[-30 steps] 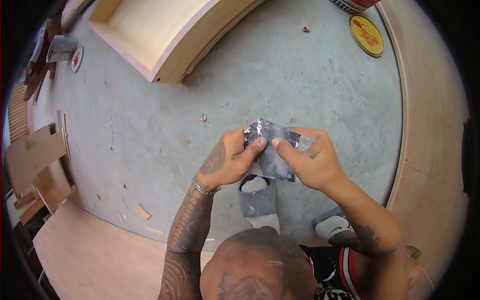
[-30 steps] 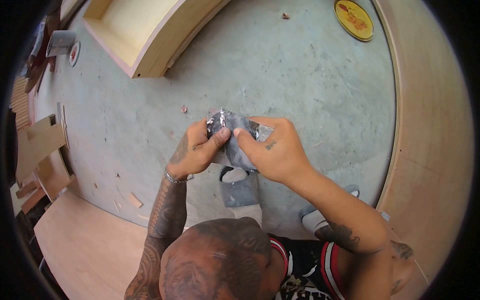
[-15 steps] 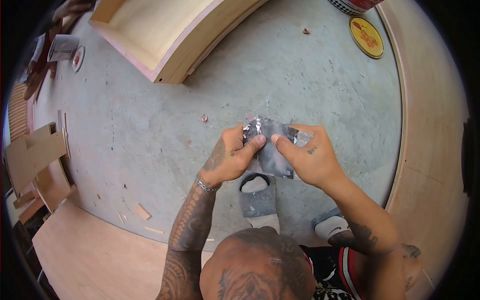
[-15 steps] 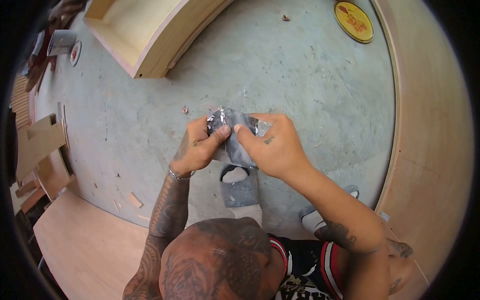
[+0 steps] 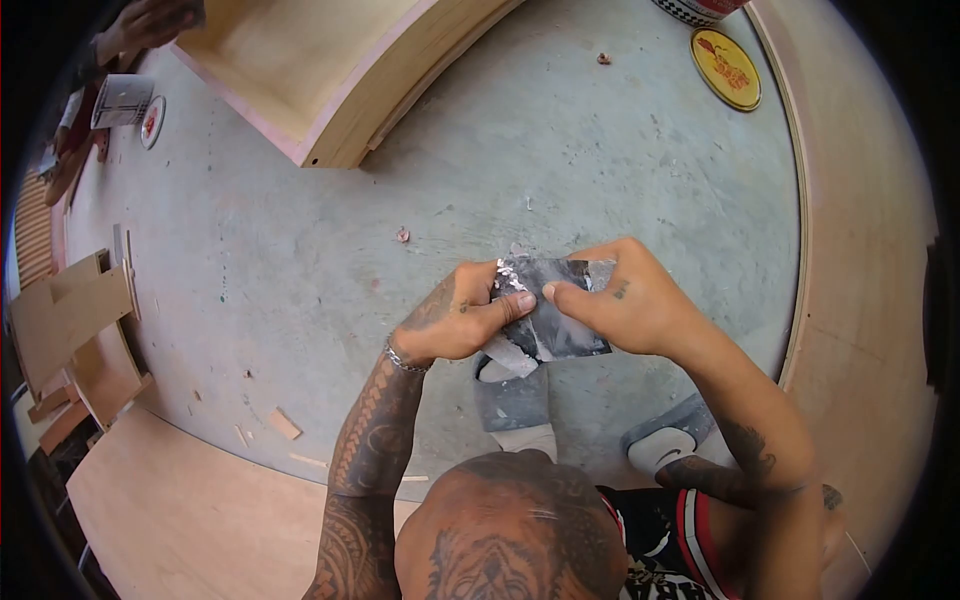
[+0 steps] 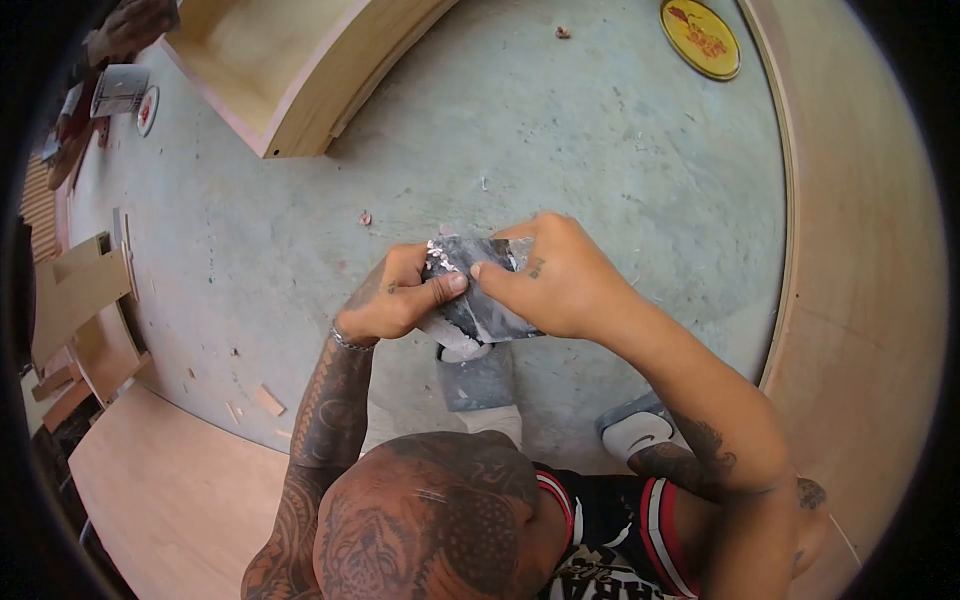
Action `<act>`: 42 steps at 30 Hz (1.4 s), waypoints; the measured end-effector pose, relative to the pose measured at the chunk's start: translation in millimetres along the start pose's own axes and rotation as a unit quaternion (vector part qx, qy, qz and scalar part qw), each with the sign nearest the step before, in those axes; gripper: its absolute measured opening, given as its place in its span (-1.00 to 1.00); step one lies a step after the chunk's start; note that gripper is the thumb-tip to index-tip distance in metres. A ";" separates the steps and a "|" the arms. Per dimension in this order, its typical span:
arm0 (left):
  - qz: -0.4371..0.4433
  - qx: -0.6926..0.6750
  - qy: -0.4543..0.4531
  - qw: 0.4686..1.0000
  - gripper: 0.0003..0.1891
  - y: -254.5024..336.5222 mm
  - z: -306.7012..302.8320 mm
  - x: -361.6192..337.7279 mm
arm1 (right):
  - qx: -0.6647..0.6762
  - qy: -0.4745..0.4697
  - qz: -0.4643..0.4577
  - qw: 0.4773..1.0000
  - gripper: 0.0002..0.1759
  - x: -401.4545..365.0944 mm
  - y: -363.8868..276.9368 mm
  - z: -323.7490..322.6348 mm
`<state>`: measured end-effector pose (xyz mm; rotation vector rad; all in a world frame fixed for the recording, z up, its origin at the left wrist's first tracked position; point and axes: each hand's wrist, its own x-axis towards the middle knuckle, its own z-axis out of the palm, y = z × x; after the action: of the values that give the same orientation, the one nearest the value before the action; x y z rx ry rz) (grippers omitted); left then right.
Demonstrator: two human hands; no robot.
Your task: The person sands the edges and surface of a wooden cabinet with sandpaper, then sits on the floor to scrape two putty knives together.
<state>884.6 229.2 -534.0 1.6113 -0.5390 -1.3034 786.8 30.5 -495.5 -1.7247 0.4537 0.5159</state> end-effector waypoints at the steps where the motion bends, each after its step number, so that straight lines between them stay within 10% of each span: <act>1: -0.004 0.006 0.005 1.000 -0.65 -2.6 0.7 0.8 | -0.001 0.000 -0.001 1.000 -0.72 -1.0 2.3 3.0; 3: 0.005 -0.023 0.035 0.999 -0.65 -6.6 6.0 4.1 | 0.068 0.110 -0.056 0.990 -0.73 -3.6 8.6 13.3; 14: -0.007 -0.016 -0.049 0.999 -0.66 -7.4 2.9 0.8 | -0.014 0.004 -0.012 1.000 -0.75 -0.4 1.8 4.0; 21: 0.049 -0.085 0.135 0.986 -0.64 -26.1 24.5 4.1 | 0.214 0.137 0.017 0.967 -0.74 -3.7 18.0 30.5; 42: -0.038 -0.004 -0.018 0.999 -0.64 -16.2 7.7 -6.1 | 0.060 0.043 0.014 0.997 -0.72 -5.2 10.6 15.7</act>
<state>872.0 238.2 -544.8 1.6188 -0.4978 -1.3904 775.0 43.8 -503.9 -1.6310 0.5615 0.4270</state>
